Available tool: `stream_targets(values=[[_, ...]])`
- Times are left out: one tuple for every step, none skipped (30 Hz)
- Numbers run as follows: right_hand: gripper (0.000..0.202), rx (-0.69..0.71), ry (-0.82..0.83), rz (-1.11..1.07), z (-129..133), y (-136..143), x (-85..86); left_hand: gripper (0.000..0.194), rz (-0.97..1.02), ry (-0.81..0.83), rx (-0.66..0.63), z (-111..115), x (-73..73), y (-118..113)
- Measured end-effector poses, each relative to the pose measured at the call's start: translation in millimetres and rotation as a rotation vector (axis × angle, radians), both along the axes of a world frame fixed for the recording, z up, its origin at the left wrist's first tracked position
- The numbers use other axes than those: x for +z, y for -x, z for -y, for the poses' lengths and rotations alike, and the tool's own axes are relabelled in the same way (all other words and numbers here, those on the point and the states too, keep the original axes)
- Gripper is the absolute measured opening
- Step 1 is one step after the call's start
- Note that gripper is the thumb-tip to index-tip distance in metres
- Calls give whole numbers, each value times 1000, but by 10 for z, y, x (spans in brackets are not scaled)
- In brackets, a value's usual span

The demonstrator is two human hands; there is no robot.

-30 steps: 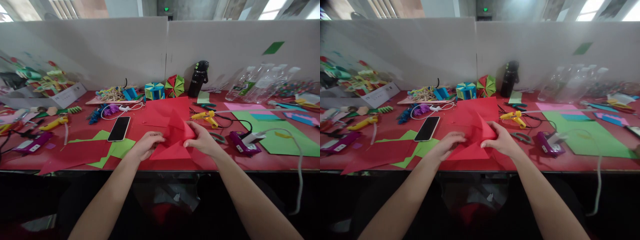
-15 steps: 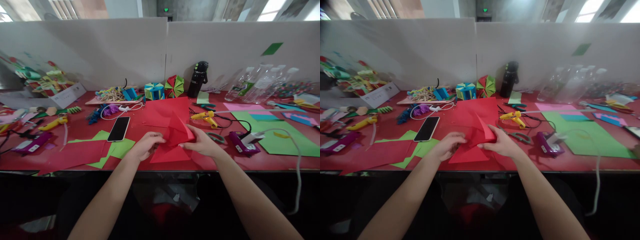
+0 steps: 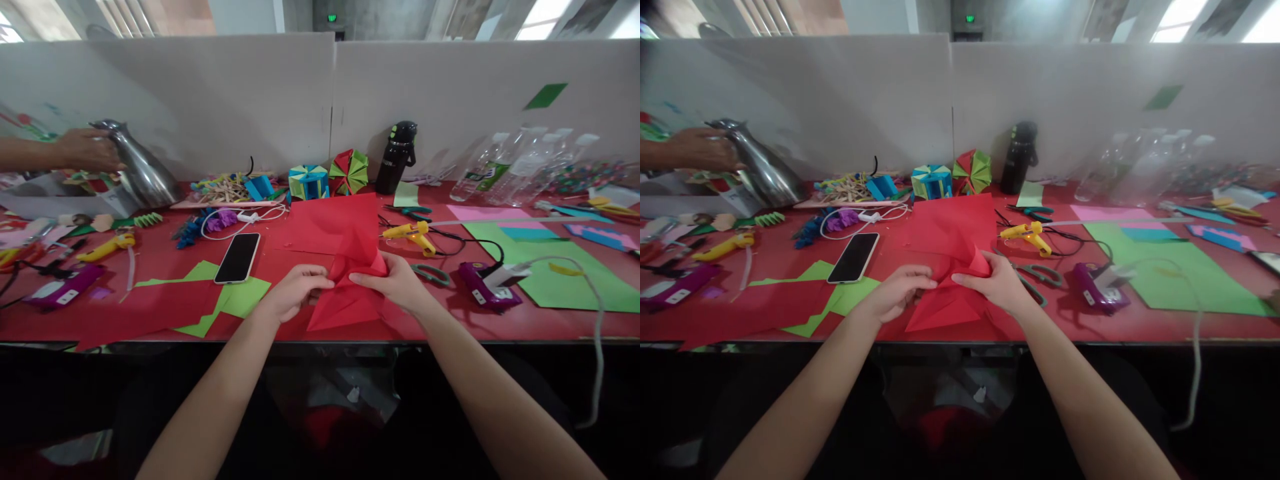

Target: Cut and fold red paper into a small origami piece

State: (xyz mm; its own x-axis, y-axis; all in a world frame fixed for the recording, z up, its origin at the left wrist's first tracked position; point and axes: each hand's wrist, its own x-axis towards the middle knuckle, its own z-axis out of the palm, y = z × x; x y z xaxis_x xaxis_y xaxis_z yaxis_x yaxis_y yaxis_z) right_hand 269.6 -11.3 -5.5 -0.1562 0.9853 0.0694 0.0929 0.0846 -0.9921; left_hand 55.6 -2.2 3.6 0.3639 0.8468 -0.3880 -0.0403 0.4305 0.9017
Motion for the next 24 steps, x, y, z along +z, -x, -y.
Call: stream_targets(values=[[44,-5,3,6,-2,3,-5,29,3,-1,-9,1,6,1],[44,-12,3,17,-4,4,-9,29,6,-1,-14,2,10,3],[44,-20,3,31,-7,2,-14,28,9,3,-15,1,11,5],[44,-29,3,44,-10,0,-18,26,9,8,-10,-1,10,8],[43,-40,3,55,-13,-4,-21,23,4,12,-4,-3,6,11],[43,-51,3,62,-15,-7,-24,21,-5,10,3,-5,0,14],[43,-58,1,64,-17,-10,-25,18,-17,2,12,-7,-6,18],[43,-62,-3,64,-19,-12,-25,16,-30,-14,18,-8,-13,22],[44,-64,-9,62,-20,-12,-24,15,-41,-36,19,-9,-20,25],[44,-65,-16,62,-21,-11,-22,14,-49,-63,12,-10,-26,28],[45,-70,-25,63,-23,-9,-20,13,-57,-88,4,-10,-30,31],[45,-78,-34,64,-25,-7,-18,13,-66,-117,1,-10,-33,32],[45,-93,-45,66,-27,-4,-16,15,-82,-155,7,-10,-35,33],[45,-115,-57,67,-29,-1,-15,18,-106,-203,18,-10,-34,33],[45,-140,-71,70,-31,1,-13,23,-132,-260,34,-10,-31,34],[44,-164,-86,74,-34,2,-12,28,-155,-320,51,-10,-26,36],[44,-187,-102,79,-36,3,-11,31,-170,-379,61,-9,-20,38],[43,-209,-119,88,-37,3,-9,33,-178,-429,62,-8,-11,41],[43,-227,-134,99,-39,2,-8,34,-180,-468,58,-8,-2,45],[42,-240,-149,109,-41,1,-8,34,-178,-498,54,-7,6,49],[41,-247,-161,115,-42,1,-7,33,-179,-522,55,-7,14,51],[41,-254,-171,116,-44,1,-8,31,-182,-542,58,-6,20,53],[41,-260,-179,113,-45,2,-8,29,-186,-560,65,-7,24,53],[41,-265,-184,109,-47,3,-9,27,-191,-578,74,-7,27,52]])
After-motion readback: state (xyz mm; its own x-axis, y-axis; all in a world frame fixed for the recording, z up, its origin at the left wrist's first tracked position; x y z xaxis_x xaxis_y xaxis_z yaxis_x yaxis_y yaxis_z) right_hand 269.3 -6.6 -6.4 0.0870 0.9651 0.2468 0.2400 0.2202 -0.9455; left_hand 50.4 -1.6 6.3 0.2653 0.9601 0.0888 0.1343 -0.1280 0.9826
